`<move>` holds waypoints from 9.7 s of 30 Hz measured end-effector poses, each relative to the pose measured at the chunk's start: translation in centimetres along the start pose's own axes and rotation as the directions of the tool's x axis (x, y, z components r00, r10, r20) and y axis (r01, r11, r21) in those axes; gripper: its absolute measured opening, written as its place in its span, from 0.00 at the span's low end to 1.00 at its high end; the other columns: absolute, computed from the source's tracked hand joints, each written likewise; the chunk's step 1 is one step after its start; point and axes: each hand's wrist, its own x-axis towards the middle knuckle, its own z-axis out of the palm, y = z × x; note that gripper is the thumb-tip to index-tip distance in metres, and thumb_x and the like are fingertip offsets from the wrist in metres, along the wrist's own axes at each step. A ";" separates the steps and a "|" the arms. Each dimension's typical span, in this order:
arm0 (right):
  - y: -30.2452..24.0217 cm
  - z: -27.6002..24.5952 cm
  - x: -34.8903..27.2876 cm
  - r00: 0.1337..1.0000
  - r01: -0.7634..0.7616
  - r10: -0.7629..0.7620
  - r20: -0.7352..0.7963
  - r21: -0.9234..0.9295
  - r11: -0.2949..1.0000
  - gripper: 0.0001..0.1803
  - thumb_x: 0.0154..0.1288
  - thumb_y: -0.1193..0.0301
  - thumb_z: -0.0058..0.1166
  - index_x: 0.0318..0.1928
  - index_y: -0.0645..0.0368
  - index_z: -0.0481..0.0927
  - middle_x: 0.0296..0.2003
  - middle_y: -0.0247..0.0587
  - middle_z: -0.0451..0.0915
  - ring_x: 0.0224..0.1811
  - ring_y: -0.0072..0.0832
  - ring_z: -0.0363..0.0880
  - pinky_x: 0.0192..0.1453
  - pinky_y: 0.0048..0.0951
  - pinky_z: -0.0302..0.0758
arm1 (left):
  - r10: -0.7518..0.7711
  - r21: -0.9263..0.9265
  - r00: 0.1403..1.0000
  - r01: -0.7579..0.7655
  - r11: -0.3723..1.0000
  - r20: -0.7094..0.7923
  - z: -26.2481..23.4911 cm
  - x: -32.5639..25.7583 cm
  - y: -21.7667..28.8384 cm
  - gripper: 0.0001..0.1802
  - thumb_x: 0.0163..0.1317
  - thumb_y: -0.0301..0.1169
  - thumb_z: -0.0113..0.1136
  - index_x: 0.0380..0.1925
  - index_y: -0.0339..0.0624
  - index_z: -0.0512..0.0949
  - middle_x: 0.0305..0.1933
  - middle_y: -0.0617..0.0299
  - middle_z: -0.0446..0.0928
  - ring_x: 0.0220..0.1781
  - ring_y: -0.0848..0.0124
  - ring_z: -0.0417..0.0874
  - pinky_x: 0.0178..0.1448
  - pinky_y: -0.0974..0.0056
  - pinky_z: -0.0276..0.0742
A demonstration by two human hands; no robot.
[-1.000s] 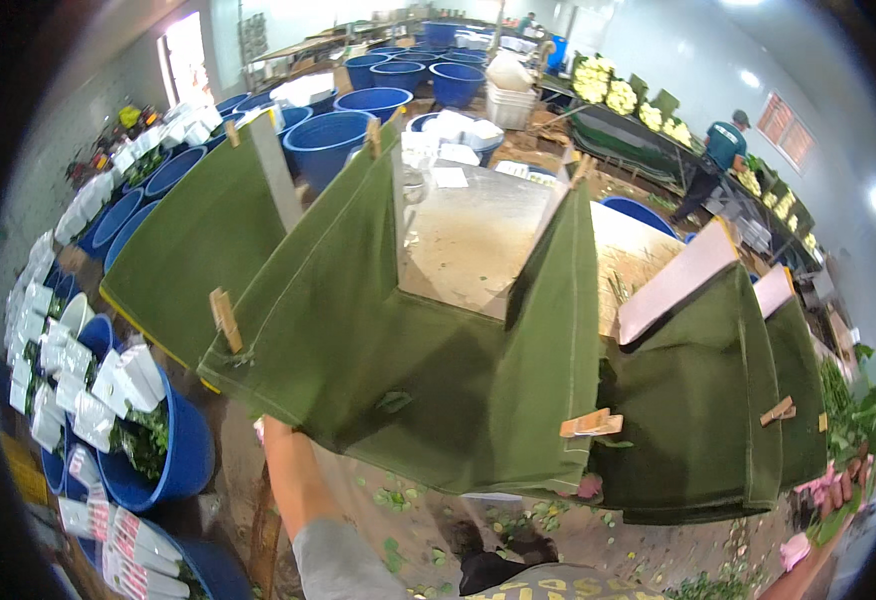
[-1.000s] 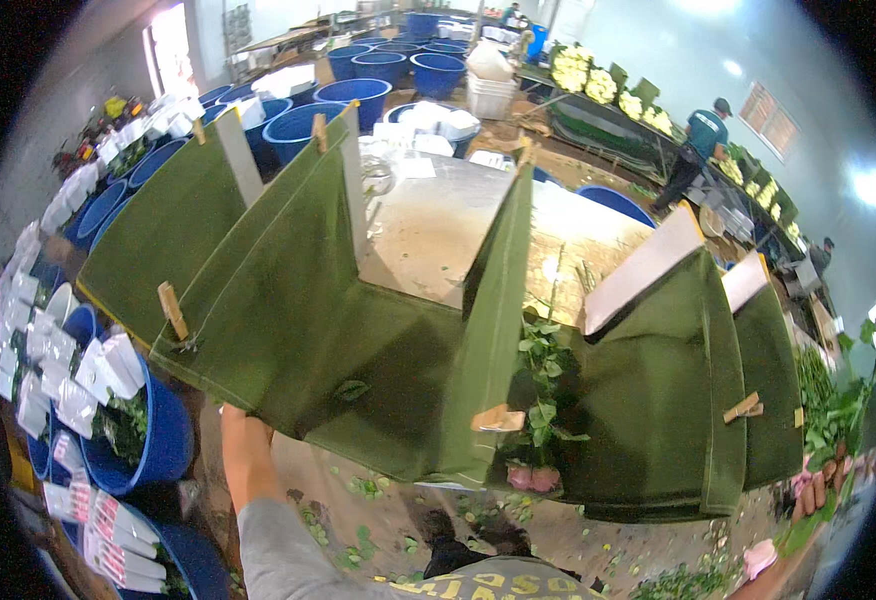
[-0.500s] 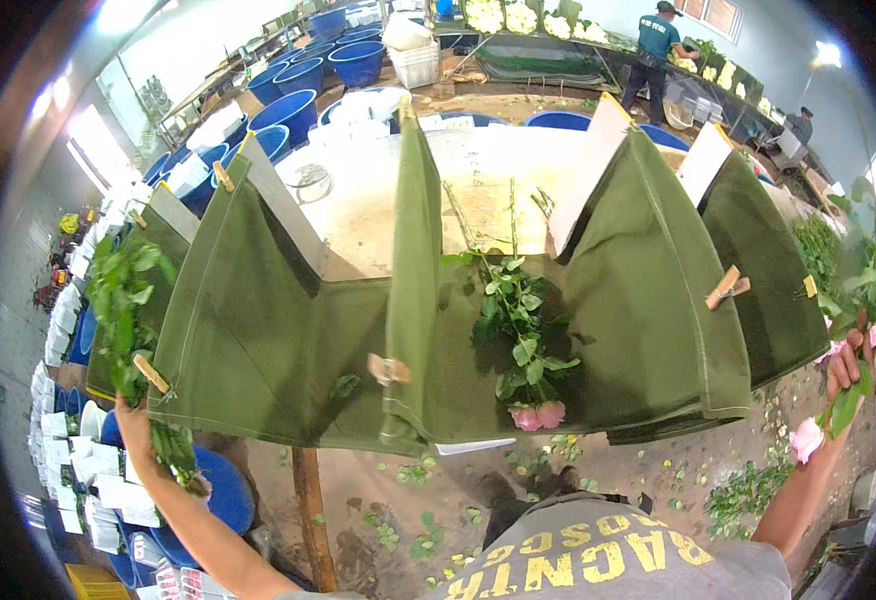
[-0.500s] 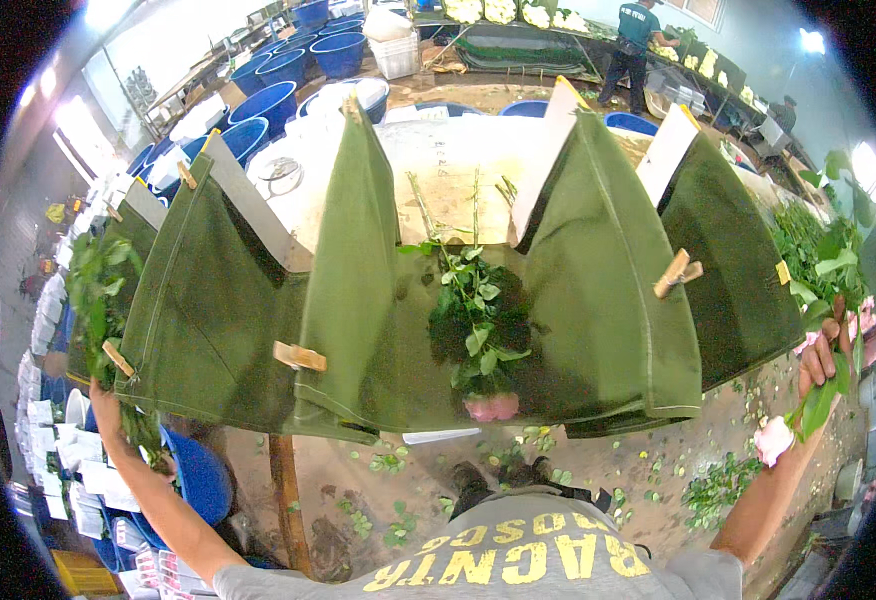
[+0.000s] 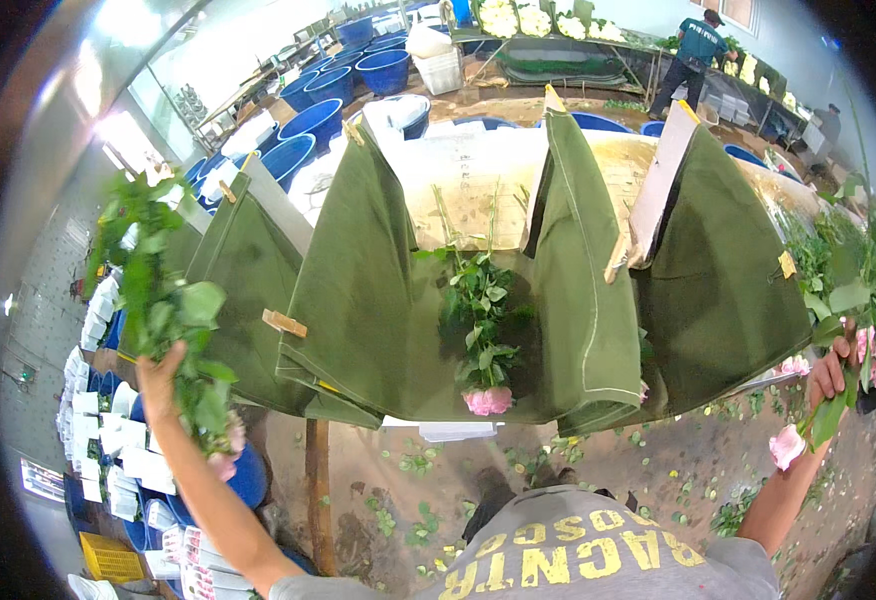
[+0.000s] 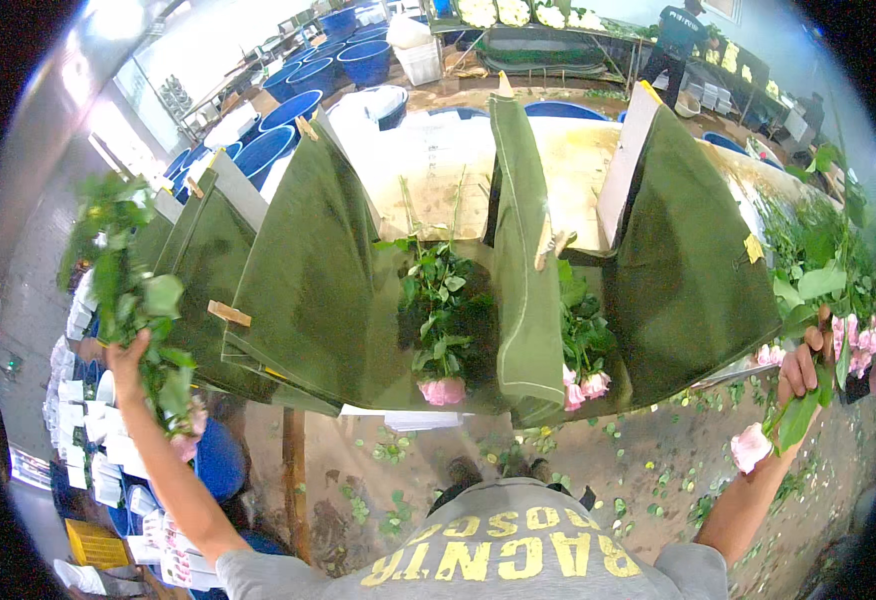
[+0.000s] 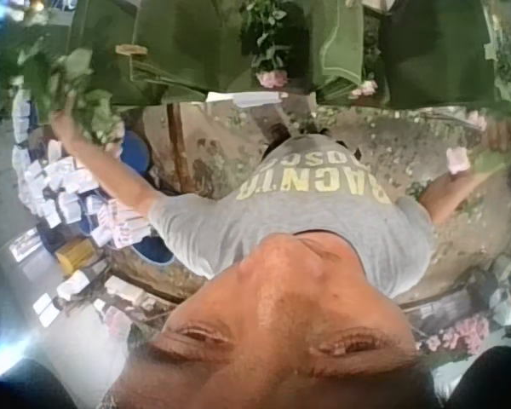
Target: The person walks through a flower processing room, opens a green mesh bag, and removes a large bunch of pink roses. They then separate the roses into smaller bunches and place them into green fabric dividers on a metal table.
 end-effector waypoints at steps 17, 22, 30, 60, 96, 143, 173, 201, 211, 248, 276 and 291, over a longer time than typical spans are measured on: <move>1.7 7.9 -11.9 0.952 0.110 -0.162 -0.260 -0.202 0.973 0.22 0.76 0.69 0.28 0.65 0.67 0.55 0.42 0.52 0.73 0.16 0.25 0.69 0.11 0.25 0.69 | -0.388 -0.116 0.730 0.535 0.837 0.563 25.7 6.4 -20.5 0.28 0.46 0.17 0.69 0.50 0.30 0.71 0.43 0.51 0.79 0.41 0.65 0.81 0.42 0.59 0.78; 3.5 11.0 -12.9 0.940 0.105 -0.173 -0.294 -0.233 0.967 0.22 0.75 0.71 0.30 0.65 0.66 0.55 0.41 0.52 0.72 0.17 0.25 0.68 0.11 0.25 0.68 | -0.335 -0.113 0.650 0.546 0.830 0.682 28.1 4.5 -25.0 0.29 0.45 0.19 0.70 0.50 0.31 0.71 0.41 0.54 0.80 0.38 0.63 0.82 0.42 0.57 0.78; 6.8 18.2 -8.7 0.937 0.202 -0.258 -0.237 -0.237 0.950 0.23 0.76 0.68 0.28 0.66 0.67 0.53 0.36 0.44 0.68 0.17 0.23 0.65 0.16 0.25 0.65 | -0.310 0.066 0.567 0.409 0.910 0.763 30.6 2.0 -27.7 0.33 0.46 0.26 0.70 0.55 0.35 0.70 0.48 0.54 0.79 0.47 0.61 0.79 0.51 0.55 0.74; 56.0 11.8 10.9 0.703 -0.659 0.396 -0.590 -0.750 0.054 0.13 0.60 0.69 0.51 0.36 0.68 0.80 0.30 0.50 0.82 0.32 0.40 0.80 0.42 0.38 0.73 | 0.183 -0.307 0.902 -0.315 0.898 -0.390 14.1 -12.4 -3.5 0.08 0.61 0.20 0.54 0.40 0.32 0.76 0.40 0.50 0.79 0.43 0.64 0.82 0.41 0.65 0.79; 57.8 9.3 5.5 0.685 -0.728 0.217 -0.695 -0.662 0.180 0.19 0.57 0.59 0.58 0.41 0.61 0.81 0.37 0.56 0.81 0.42 0.49 0.80 0.45 0.42 0.74 | -0.267 -0.151 0.317 0.854 0.498 0.910 45.2 -16.4 -7.4 0.30 0.51 0.25 0.59 0.56 0.36 0.65 0.48 0.55 0.73 0.47 0.63 0.76 0.45 0.58 0.76; 60.1 12.1 4.8 0.765 -0.570 0.281 -0.579 -0.812 -0.123 0.19 0.59 0.68 0.53 0.48 0.67 0.75 0.42 0.59 0.79 0.46 0.54 0.76 0.50 0.47 0.73 | -0.008 -0.025 0.765 0.031 0.999 0.644 45.4 -18.4 -10.7 0.35 0.48 0.34 0.63 0.59 0.40 0.66 0.52 0.43 0.71 0.55 0.45 0.71 0.58 0.50 0.68; 18.2 -9.1 -16.6 0.588 -0.435 0.797 -0.139 -0.885 0.167 0.17 0.62 0.62 0.51 0.50 0.55 0.78 0.39 0.50 0.81 0.41 0.45 0.80 0.47 0.39 0.75 | -0.318 0.323 0.209 0.011 0.946 0.925 41.3 -51.7 2.0 0.23 0.57 0.35 0.57 0.53 0.42 0.73 0.40 0.49 0.81 0.42 0.56 0.82 0.46 0.58 0.77; -5.1 -53.5 -2.9 0.641 -0.666 0.067 -0.765 -0.597 -0.447 0.24 0.54 0.60 0.59 0.47 0.63 0.75 0.51 0.54 0.76 0.53 0.51 0.73 0.53 0.46 0.72 | 0.048 -0.232 0.291 0.642 0.730 0.956 85.0 -60.0 42.6 0.29 0.64 0.35 0.56 0.63 0.40 0.62 0.54 0.54 0.74 0.52 0.67 0.74 0.53 0.64 0.71; -2.8 -50.9 -1.2 0.674 -0.679 0.280 -0.684 -0.424 0.600 0.22 0.52 0.71 0.59 0.49 0.66 0.77 0.37 0.43 0.82 0.36 0.30 0.79 0.44 0.30 0.74 | -0.184 -0.155 0.236 0.916 0.371 0.954 97.2 -62.1 45.5 0.16 0.58 0.28 0.62 0.46 0.39 0.74 0.40 0.58 0.79 0.38 0.65 0.82 0.42 0.58 0.81; 3.2 -47.6 -0.9 0.623 -0.707 0.312 -0.717 -0.346 0.616 0.17 0.59 0.72 0.57 0.48 0.66 0.77 0.42 0.36 0.80 0.42 0.22 0.75 0.48 0.25 0.72 | -0.192 -0.057 0.186 0.844 0.533 0.963 93.2 -61.6 39.6 0.14 0.61 0.25 0.56 0.46 0.35 0.75 0.42 0.60 0.79 0.39 0.69 0.81 0.42 0.64 0.77; 1.9 -47.9 -1.0 0.789 -0.614 0.105 -0.606 -0.783 0.097 0.18 0.53 0.72 0.59 0.47 0.59 0.80 0.41 0.51 0.82 0.41 0.38 0.81 0.48 0.30 0.74 | -0.238 -0.068 0.228 0.842 0.536 0.944 92.4 -60.3 37.8 0.13 0.60 0.29 0.58 0.45 0.38 0.75 0.39 0.60 0.79 0.36 0.66 0.81 0.37 0.59 0.79; 3.4 -48.0 -2.3 0.746 -0.640 0.085 -0.660 -0.676 0.366 0.16 0.53 0.79 0.57 0.45 0.66 0.78 0.38 0.45 0.83 0.40 0.29 0.81 0.45 0.29 0.75 | -0.240 0.114 -0.017 0.911 0.397 0.971 91.1 -58.0 36.9 0.12 0.64 0.33 0.54 0.42 0.37 0.76 0.36 0.57 0.79 0.31 0.66 0.81 0.35 0.59 0.80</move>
